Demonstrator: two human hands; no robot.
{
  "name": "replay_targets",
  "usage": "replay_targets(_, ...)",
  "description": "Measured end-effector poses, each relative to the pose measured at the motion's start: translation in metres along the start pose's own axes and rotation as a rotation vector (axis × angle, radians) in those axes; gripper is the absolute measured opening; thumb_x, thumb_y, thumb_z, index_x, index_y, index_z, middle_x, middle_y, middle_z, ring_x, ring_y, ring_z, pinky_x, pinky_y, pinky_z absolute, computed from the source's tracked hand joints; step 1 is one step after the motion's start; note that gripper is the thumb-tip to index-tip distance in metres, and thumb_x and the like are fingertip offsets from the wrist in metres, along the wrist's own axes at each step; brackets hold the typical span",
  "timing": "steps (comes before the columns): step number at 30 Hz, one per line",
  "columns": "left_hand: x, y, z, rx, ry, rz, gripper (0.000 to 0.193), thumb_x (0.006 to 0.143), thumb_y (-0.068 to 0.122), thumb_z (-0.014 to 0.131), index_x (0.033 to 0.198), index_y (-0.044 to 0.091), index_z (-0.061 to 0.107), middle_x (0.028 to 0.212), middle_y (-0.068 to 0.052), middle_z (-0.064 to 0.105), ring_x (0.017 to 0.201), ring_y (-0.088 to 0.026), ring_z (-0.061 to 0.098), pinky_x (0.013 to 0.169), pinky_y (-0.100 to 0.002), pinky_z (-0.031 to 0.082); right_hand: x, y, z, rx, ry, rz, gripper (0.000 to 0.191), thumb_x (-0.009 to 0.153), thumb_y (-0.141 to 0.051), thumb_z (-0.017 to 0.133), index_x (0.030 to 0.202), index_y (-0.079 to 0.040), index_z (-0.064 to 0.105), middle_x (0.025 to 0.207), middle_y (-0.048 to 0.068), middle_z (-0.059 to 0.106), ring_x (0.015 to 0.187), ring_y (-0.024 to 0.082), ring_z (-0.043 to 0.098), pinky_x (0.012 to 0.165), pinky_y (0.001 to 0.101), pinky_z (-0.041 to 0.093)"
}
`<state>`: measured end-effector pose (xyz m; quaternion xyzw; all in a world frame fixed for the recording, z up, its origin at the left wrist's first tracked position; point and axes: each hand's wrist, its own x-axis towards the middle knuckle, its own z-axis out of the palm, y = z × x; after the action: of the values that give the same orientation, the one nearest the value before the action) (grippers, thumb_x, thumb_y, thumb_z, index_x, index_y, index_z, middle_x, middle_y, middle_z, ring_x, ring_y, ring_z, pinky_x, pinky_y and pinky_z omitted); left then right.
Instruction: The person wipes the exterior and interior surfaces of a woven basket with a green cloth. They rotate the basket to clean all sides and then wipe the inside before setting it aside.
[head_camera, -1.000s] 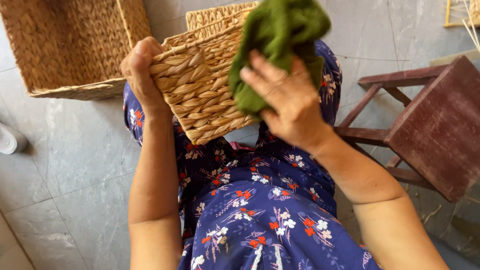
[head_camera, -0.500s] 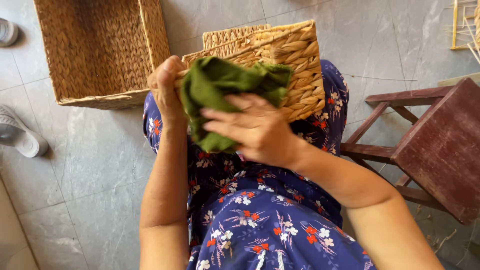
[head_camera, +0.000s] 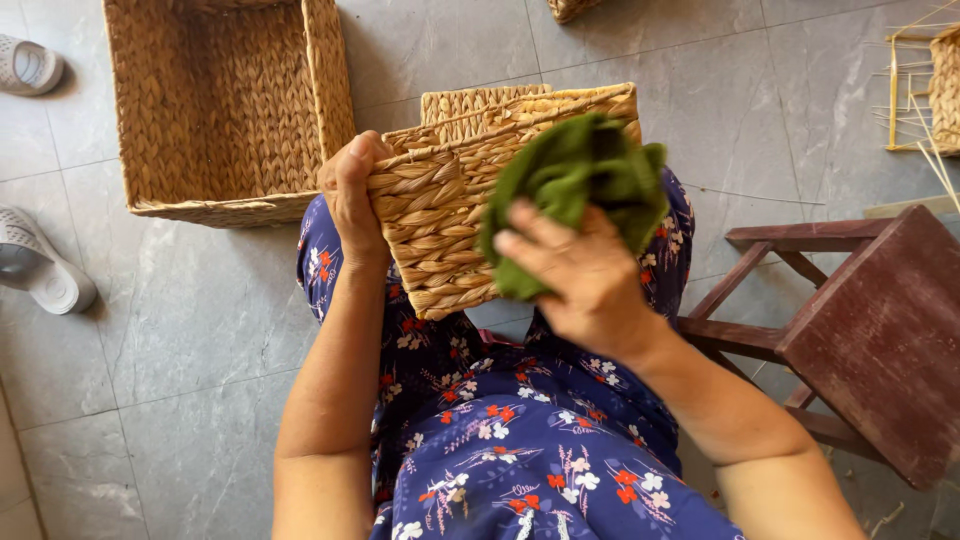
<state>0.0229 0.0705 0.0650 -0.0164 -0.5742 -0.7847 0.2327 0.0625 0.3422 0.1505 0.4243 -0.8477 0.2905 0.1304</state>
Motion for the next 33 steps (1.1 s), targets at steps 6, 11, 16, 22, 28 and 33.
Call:
replay_targets(6, 0.007, -0.003, -0.007, -0.073, -0.067, 0.041, 0.047, 0.106, 0.033, 0.053, 0.071, 0.002, 0.046, 0.070, -0.004, 0.046, 0.066, -0.013, 0.039, 0.063, -0.034, 0.035, 0.036, -0.054, 0.053, 0.159, -0.081, -0.250, 0.057, 0.075, -0.012, 0.079, 0.132, -0.012, 0.070, 0.142, 0.005, 0.064, 0.127, 0.032, 0.062, 0.117, 0.0469, 0.041)
replay_targets(11, 0.006, -0.002, -0.007, -0.022, -0.015, -0.012, 0.046, 0.106, 0.031, 0.054, 0.070, 0.004, 0.045, 0.070, -0.002, 0.043, 0.066, -0.011, 0.036, 0.060, -0.032, 0.030, 0.027, -0.028, 0.045, 0.165, -0.055, -0.259, 0.056, 0.074, -0.009, 0.079, 0.130, -0.015, 0.071, 0.142, 0.001, 0.066, 0.131, 0.026, 0.061, 0.114, 0.0426, 0.043)
replay_targets(16, 0.001, -0.001, 0.001, -0.064, -0.035, -0.019, 0.046, 0.107, 0.032, 0.056, 0.072, 0.006, 0.043, 0.072, -0.001, 0.041, 0.069, -0.010, 0.036, 0.063, -0.031, 0.029, 0.005, 0.019, -0.012, 0.095, -0.002, -0.075, 0.054, 0.071, -0.001, 0.077, 0.123, -0.012, 0.072, 0.134, 0.008, 0.070, 0.112, 0.026, 0.070, 0.103, 0.0419, 0.054)
replay_targets(22, 0.004, -0.003, 0.006, 0.001, 0.007, -0.063, 0.045, 0.106, 0.034, 0.054, 0.072, 0.006, 0.047, 0.070, 0.004, 0.040, 0.066, -0.007, 0.034, 0.059, -0.029, 0.028, -0.012, 0.035, -0.037, -0.053, 0.110, 0.176, 0.051, 0.078, 0.008, 0.072, 0.125, -0.011, 0.070, 0.141, 0.008, 0.068, 0.129, 0.033, 0.067, 0.113, 0.0416, 0.055)
replay_targets(28, 0.003, -0.003, 0.003, -0.002, 0.023, -0.058, 0.044, 0.106, 0.034, 0.053, 0.072, 0.006, 0.048, 0.070, 0.004, 0.043, 0.067, -0.007, 0.036, 0.060, -0.029, 0.029, 0.010, 0.002, -0.004, -0.027, 0.051, 0.016, 0.059, 0.073, 0.001, 0.075, 0.132, -0.009, 0.069, 0.146, 0.011, 0.061, 0.129, 0.033, 0.065, 0.116, 0.0478, 0.046)
replay_targets(33, 0.006, -0.001, 0.001, -0.021, 0.034, 0.010, 0.043, 0.106, 0.030, 0.057, 0.072, 0.005, 0.047, 0.074, 0.001, 0.045, 0.070, -0.010, 0.038, 0.064, -0.031, 0.032, 0.048, -0.048, 0.033, 0.127, -0.082, -0.164, 0.057, 0.079, -0.013, 0.079, 0.135, -0.011, 0.068, 0.149, 0.007, 0.060, 0.135, 0.033, 0.057, 0.118, 0.0453, 0.041)
